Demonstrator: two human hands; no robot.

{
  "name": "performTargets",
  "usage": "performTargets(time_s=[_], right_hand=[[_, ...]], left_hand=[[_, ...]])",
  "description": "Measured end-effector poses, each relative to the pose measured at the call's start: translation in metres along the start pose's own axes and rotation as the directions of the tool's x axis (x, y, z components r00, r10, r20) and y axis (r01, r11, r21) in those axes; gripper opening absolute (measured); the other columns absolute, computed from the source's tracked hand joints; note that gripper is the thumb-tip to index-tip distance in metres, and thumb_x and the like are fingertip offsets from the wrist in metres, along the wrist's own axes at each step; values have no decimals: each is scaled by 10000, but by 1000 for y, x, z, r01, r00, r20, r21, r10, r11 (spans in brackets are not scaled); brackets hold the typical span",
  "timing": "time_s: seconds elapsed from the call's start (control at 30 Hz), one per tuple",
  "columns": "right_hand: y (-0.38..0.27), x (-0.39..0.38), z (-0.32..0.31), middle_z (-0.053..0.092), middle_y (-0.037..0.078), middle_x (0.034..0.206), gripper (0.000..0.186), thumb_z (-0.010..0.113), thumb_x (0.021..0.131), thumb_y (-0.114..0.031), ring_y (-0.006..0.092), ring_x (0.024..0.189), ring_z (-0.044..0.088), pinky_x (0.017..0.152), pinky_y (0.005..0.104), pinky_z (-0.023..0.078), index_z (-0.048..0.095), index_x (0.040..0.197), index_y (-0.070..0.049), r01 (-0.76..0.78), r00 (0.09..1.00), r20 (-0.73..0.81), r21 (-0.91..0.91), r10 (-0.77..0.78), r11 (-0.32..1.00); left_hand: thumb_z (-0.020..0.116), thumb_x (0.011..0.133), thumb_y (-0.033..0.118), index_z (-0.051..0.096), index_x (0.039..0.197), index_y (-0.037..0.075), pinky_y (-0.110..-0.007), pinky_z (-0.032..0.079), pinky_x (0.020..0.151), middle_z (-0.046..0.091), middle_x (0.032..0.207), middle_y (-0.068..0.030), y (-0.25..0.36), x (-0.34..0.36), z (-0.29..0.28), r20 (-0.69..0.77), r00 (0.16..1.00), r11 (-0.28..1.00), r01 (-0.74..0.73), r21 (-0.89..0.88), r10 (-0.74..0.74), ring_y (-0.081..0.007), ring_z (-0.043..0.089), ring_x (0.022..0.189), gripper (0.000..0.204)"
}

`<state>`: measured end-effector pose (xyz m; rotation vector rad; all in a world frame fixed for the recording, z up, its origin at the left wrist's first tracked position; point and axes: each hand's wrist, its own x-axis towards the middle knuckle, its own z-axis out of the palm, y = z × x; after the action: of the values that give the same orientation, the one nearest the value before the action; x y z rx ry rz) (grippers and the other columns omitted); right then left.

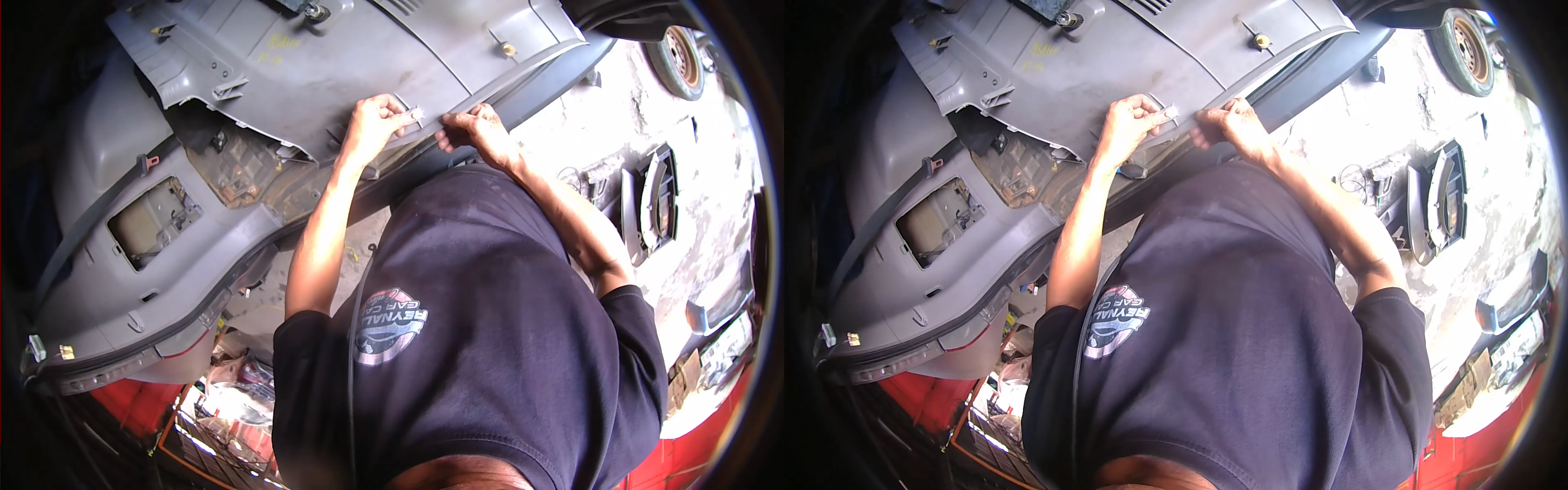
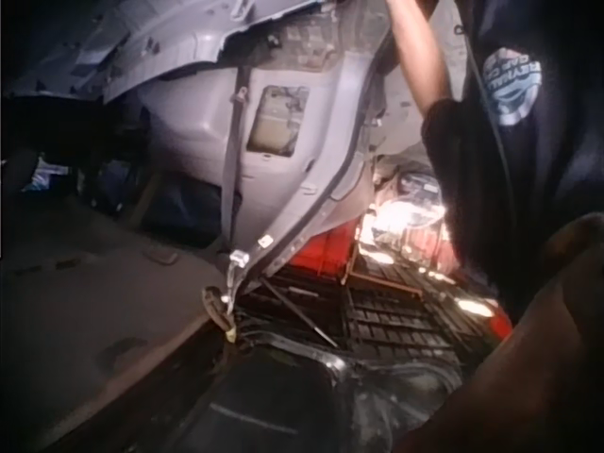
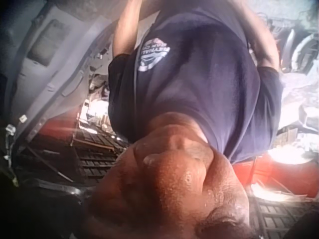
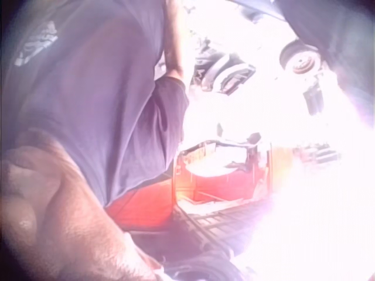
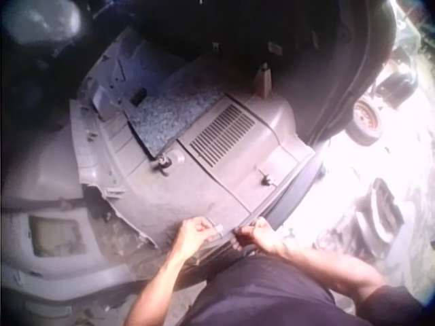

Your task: The person picks up plastic clips from a tray, walks over to the open trunk of a car, and uses a screwdriver and their hands to secure a plastic interior panel to the side of the trunk area.

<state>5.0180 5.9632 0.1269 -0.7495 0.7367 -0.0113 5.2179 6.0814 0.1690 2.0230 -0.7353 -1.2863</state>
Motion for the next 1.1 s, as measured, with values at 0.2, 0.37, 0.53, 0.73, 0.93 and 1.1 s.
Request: performTargets(time_s=[0.2, 0.37, 0.53, 0.73, 0.93, 1.1], right_hand=[[-4, -7, 12, 706, 219, 872, 314, 659, 910, -188, 279, 744, 693, 749, 400, 565, 633, 921, 125, 9, 1000, -9, -39, -9, 999], [-8, -3, 3, 693, 209, 834, 256, 667, 898, -173, 285, 735, 692, 739, 392, 564, 601, 871, 74, 15, 999, -43, 30, -14, 999], [-6, -1, 6, 703, 196, 821, 300, 667, 894, -211, 254, 713, 689, 739, 364, 569, 659, 917, 88, -5, 998, -70, 24, 7, 1000], [-15, -7, 15, 697, 194, 845, 304, 659, 897, -211, 261, 728, 683, 754, 368, 570, 658, 922, 92, 1, 999, -33, 1, -1, 1000], [-11, -5, 13, 688, 210, 835, 283, 683, 881, -187, 269, 712, 679, 724, 383, 571, 622, 865, 89, 4, 998, -58, 53, -1, 999], [-11, -5, 14, 692, 218, 839, 292, 685, 876, -187, 273, 712, 681, 722, 382, 570, 625, 888, 99, -19, 996, -82, 42, 22, 999]], left_hand=[[648, 892, 61, 617, 942, 43, -277, 474, 616, 614, 792, -48, -10, -41, -19, -120, 975, 638, 28, -769, -187, -142, 570, 682, 61], [499, 826, -128, 560, 1002, -27, -546, 449, 1090, 574, 1045, -166, -40, -59, -64, -171, 940, 91, -150, -985, -297, -351, 582, 1118, 212], [530, 941, -66, 603, 991, -22, -494, 481, 1085, 619, 1094, -181, -38, -76, -81, -273, 958, 139, -260, -956, -86, -379, 579, 1191, 99], [564, 964, 14, 619, 1050, -20, -443, 581, 914, 665, 1034, -173, -39, -74, -131, -588, 803, 331, -531, -780, -99, -323, 681, 992, 108], [554, 926, -77, 596, 1112, -65, -455, 577, 916, 662, 1094, -212, -12, -65, -169, -728, 685, 370, -670, -644, -28, -364, 674, 1027, 191], [609, 946, -8, 591, 1132, -77, -350, 631, 700, 697, 995, -181, -4, -51, -187, -864, 489, 716, -645, -267, 118, -251, 712, 764, 199]])
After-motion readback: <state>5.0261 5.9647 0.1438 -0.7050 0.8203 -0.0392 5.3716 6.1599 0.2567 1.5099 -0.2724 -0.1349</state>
